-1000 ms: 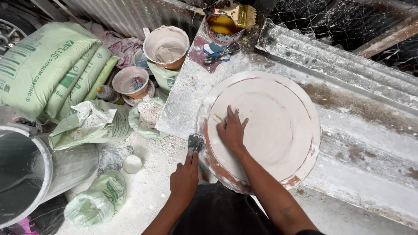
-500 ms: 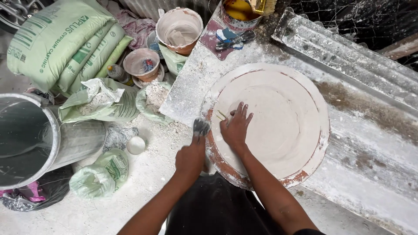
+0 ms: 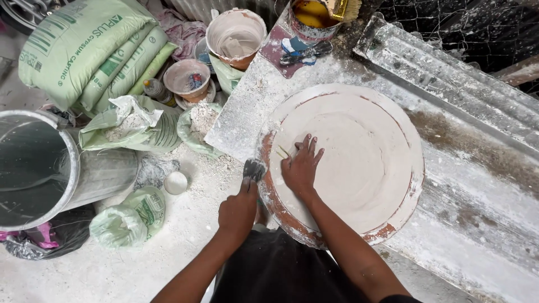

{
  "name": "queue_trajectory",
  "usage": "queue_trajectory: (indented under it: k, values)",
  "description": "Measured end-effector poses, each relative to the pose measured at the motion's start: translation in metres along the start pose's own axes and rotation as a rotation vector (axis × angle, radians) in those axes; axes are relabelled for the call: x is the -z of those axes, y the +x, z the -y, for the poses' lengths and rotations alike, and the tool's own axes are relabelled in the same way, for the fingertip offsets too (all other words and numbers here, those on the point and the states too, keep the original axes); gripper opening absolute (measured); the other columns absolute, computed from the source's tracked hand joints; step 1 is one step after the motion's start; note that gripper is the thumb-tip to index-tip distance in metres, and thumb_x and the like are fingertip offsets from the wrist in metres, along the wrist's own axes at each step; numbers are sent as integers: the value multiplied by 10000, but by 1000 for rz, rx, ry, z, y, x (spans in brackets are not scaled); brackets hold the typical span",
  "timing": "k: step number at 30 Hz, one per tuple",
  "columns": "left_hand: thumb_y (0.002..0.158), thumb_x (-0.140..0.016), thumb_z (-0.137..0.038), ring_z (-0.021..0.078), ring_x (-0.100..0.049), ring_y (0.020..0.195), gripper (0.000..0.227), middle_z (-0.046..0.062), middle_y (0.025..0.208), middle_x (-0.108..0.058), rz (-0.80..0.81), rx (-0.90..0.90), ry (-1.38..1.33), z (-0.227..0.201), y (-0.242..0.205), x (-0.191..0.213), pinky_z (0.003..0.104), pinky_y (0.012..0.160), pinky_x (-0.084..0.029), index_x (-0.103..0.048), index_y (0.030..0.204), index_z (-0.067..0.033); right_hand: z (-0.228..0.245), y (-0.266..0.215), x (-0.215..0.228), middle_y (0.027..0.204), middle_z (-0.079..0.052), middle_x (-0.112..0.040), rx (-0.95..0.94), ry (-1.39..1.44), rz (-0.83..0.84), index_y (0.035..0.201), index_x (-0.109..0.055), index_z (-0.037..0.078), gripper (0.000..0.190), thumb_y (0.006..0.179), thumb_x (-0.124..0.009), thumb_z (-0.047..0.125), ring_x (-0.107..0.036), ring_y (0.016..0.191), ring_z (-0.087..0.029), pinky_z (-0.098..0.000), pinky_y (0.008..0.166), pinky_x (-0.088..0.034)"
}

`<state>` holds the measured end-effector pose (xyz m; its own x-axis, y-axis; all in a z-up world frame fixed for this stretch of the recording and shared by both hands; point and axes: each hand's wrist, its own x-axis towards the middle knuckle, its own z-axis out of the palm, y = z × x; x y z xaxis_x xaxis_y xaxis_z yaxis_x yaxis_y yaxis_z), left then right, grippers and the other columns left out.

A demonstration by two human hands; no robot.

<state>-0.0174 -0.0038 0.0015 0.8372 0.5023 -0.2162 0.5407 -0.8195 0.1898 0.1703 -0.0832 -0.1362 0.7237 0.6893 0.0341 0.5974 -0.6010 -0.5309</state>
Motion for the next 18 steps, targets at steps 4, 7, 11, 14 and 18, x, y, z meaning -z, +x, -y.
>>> queue_trajectory:
  k: [4, 7, 11, 14, 18]
  values:
    - [902, -606, -80, 329, -736, 640, 352, 195, 1078, -707, 62, 62, -45, 1, 57, -26, 449, 515, -595, -571, 1250, -41, 5, 0, 8, 1630, -370, -197, -11, -26, 49, 1352, -408, -120, 604, 877, -538, 229, -50, 1562, -491, -687, 1213, 39]
    - [947, -598, -61, 314, -759, 748, 127, 187, 1019, -733, -107, 19, -61, 8, 117, -20, 431, 603, -612, -655, 1059, -42, -2, -1, -4, 1600, -320, -281, 27, -11, -5, 1455, -295, -222, 757, 891, -529, 226, -82, 1566, -486, -702, 1217, 28]
    - [887, -606, -59, 348, -748, 763, 218, 159, 1008, -729, -94, -16, -31, 15, 71, -11, 466, 612, -602, -650, 1100, -68, -6, -11, -2, 1601, -329, -275, 69, -11, -30, 1451, -315, -206, 753, 882, -541, 232, -79, 1554, -495, -703, 1201, 20]
    - [844, -615, -68, 355, -743, 699, 409, 156, 1213, -676, -53, 18, -1, 13, 7, -8, 462, 542, -598, -593, 1252, -62, -4, -13, 11, 1617, -321, -258, 103, -9, 21, 1400, -398, -181, 697, 858, -545, 232, -82, 1559, -478, -690, 1209, 18]
    - [802, -646, -91, 379, -738, 659, 588, 174, 1471, -585, 8, 27, 47, -3, -19, -28, 452, 461, -598, -555, 1383, -83, -9, -27, 27, 1618, -336, -193, 122, -66, 212, 1277, -569, -113, 589, 810, -561, 246, -81, 1534, -469, -671, 1198, 15]
